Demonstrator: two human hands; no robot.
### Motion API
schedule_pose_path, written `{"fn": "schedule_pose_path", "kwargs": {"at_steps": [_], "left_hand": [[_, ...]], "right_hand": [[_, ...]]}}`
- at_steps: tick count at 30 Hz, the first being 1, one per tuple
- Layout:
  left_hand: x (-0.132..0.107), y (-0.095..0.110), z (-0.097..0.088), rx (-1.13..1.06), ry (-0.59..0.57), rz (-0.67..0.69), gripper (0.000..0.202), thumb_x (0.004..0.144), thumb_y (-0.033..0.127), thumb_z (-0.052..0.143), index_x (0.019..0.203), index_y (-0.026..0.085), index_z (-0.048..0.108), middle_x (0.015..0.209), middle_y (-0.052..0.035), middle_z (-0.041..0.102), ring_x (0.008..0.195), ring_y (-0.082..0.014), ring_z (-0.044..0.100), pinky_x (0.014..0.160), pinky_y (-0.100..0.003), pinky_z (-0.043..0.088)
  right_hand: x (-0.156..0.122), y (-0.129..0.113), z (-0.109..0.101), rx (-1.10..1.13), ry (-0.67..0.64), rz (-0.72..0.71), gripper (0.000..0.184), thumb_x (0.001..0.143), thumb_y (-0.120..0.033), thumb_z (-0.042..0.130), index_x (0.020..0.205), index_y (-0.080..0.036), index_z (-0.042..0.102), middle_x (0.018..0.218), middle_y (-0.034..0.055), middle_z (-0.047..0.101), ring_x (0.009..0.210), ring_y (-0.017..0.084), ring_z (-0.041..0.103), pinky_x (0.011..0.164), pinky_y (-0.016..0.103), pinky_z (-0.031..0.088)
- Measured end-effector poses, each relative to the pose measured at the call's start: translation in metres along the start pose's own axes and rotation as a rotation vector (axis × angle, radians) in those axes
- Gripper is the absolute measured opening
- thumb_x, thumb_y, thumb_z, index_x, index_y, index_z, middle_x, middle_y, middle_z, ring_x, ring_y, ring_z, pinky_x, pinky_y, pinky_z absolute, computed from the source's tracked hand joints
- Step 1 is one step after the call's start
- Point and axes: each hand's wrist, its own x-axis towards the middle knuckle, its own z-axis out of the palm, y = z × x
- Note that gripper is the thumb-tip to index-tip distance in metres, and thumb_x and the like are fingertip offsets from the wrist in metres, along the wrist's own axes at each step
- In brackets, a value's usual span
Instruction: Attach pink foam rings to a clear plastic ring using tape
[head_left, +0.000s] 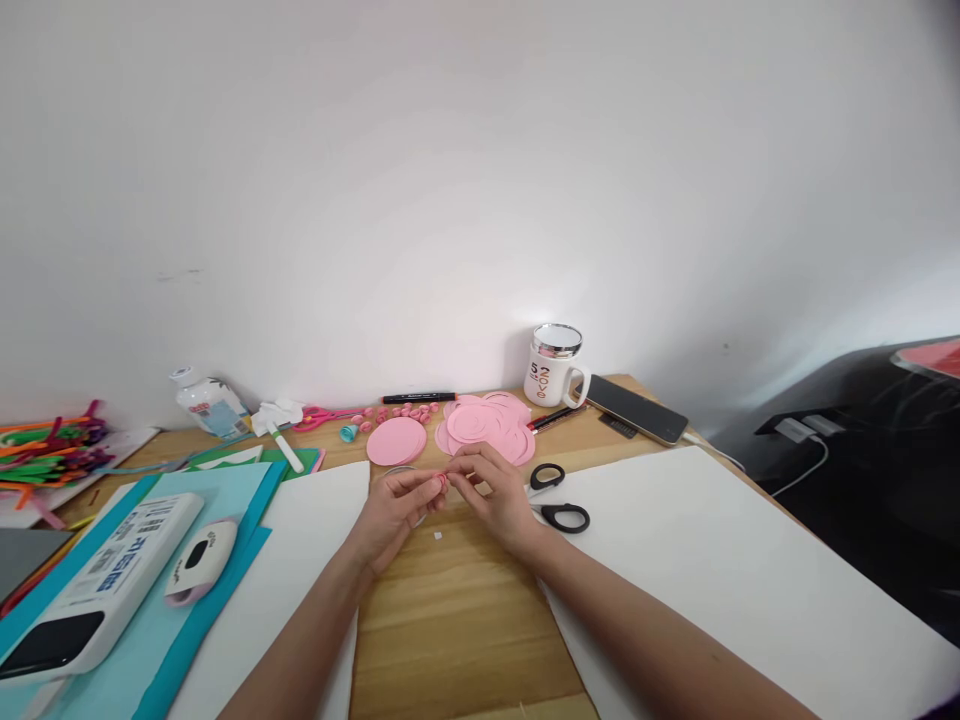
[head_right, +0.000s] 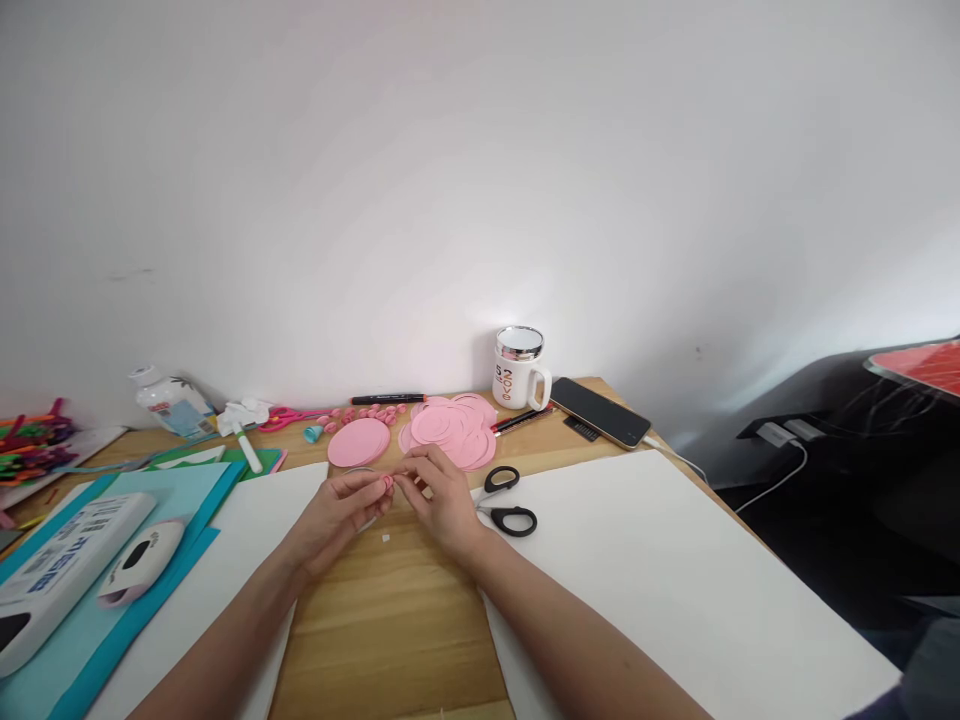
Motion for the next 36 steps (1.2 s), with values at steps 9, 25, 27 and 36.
{"fn": "schedule_pose_path", "kwargs": {"at_steps": [9, 25, 27, 36], "left_hand": [[0.0010, -0.0023, 0.0045, 0.416, 0.171, 0.241, 0.021, 0.065, 0.030, 0.067, 0.081, 0.017, 0.068, 0.077, -0.0042, 0.067, 0.071, -0.0161, 0.060, 0.067, -0.026, 0.046], [0.0007, -0.0083, 0.0007, 0.679, 0.268, 0.420, 0.017, 0.070, 0.029, 0.060, 0.083, 0.021, 0.068, 0.081, -0.0042, 0.065, 0.072, -0.0170, 0.057, 0.068, -0.027, 0.043], [0.0008, -0.0091, 0.0007, 0.622, 0.257, 0.380, 0.016, 0.070, 0.030, 0.061, 0.080, 0.019, 0.067, 0.080, -0.0043, 0.066, 0.073, -0.0172, 0.058, 0.069, -0.027, 0.044], [0.0010, -0.0074, 0.0025, 0.249, 0.235, 0.165, 0.035, 0.062, 0.030, 0.068, 0.092, 0.015, 0.060, 0.077, -0.0049, 0.067, 0.069, -0.0176, 0.063, 0.065, -0.028, 0.049]], "right_hand": [[0.0019, -0.0027, -0.0011, 0.039, -0.016, 0.147, 0.012, 0.081, -0.024, 0.049, 0.082, -0.018, 0.060, 0.081, 0.0053, 0.058, 0.070, 0.013, 0.057, 0.057, 0.022, 0.050], [0.0001, -0.0024, 0.0014, 0.196, -0.148, 0.233, 0.016, 0.080, -0.027, 0.052, 0.089, -0.020, 0.063, 0.080, 0.0038, 0.066, 0.072, 0.014, 0.062, 0.064, 0.026, 0.052], [0.0008, -0.0024, 0.0011, 0.207, -0.137, 0.245, 0.014, 0.079, -0.026, 0.055, 0.088, -0.020, 0.063, 0.080, 0.0039, 0.064, 0.073, 0.014, 0.061, 0.063, 0.026, 0.052], [0.0010, -0.0080, 0.0017, 0.173, -0.168, 0.120, 0.018, 0.075, -0.022, 0.057, 0.093, -0.019, 0.060, 0.091, 0.0062, 0.058, 0.078, 0.013, 0.058, 0.061, 0.024, 0.054]]}}
